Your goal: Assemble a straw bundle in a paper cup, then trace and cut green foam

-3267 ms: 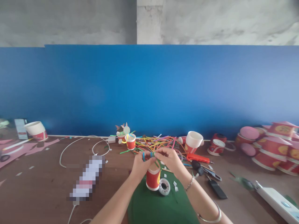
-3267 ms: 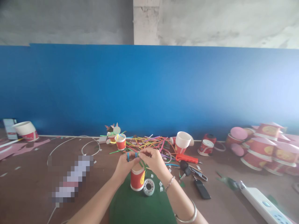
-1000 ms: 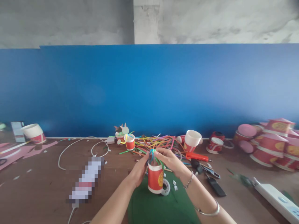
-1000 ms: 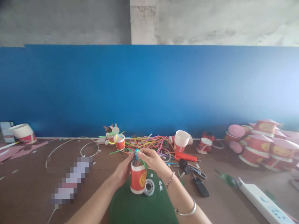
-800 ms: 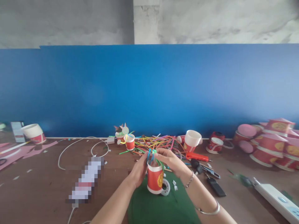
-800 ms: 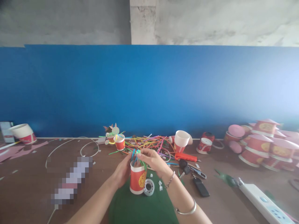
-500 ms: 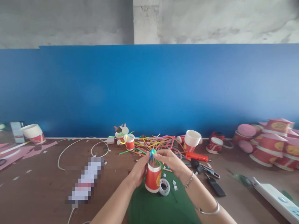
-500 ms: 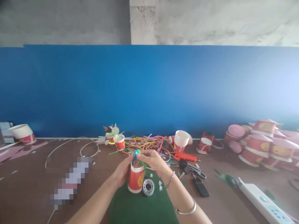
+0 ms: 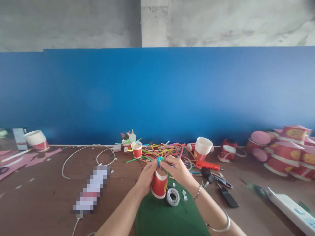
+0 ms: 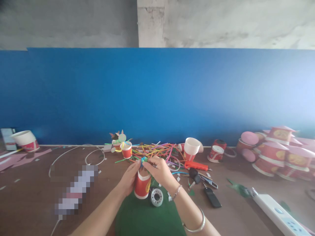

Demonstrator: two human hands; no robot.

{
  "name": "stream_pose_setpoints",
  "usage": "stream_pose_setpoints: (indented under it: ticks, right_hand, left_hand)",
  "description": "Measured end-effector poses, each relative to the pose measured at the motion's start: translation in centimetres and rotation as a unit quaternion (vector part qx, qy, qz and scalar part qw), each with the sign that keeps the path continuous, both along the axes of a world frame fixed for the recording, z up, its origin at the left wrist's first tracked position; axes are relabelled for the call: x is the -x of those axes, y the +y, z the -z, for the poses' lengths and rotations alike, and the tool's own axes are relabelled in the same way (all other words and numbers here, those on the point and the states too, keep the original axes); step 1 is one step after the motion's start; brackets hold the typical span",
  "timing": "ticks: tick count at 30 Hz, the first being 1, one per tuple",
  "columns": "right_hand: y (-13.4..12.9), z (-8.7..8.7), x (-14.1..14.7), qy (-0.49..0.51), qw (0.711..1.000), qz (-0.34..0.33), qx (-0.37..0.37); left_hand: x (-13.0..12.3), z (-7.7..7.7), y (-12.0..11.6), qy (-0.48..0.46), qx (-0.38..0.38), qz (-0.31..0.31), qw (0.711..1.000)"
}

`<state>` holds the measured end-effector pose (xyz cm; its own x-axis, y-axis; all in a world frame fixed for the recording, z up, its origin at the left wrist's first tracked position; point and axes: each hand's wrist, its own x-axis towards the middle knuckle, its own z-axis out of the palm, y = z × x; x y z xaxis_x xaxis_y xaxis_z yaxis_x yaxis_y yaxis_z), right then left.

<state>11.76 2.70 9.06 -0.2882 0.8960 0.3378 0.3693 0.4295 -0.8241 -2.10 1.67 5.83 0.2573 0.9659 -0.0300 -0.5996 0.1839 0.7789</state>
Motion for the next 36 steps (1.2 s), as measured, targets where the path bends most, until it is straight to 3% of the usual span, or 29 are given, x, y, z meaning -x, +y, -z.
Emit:
stream_pose_setpoints:
  ticks: [8,16,24,30,36]
  right_hand:
    - [-0.1,-0.3,0.2,0.035,0.999,-0.013,-0.002]
    - [-0.2,-0.8,-0.4,0.024,0.998,-0.047,-0.024]
    - [-0.1,-0.3,0.2,-0.022,0.997,-0.016,-0.079]
    - [-0.2,0.1,0.5,-0.017,0.994,-0.007,-0.112]
    - [0.0,0.5,0.7,0.003,0.999,-0.023,-0.024]
  left_hand:
    - [0.2,-0.2,-0.1,0.069,-0.034,0.027,0.997]
    - [-0.2,0.4,-0.3,0.059,-0.063,0.074,0.994]
    - [-0.5,1.1,-0.2,0.024,-0.016,0.022,0.999]
    - [-0.5,1.3,0.0,-0.009,-0.028,0.001,1.000]
    - [-0.3,0.8,0.2,-0.027,0.029,-0.045,0.998]
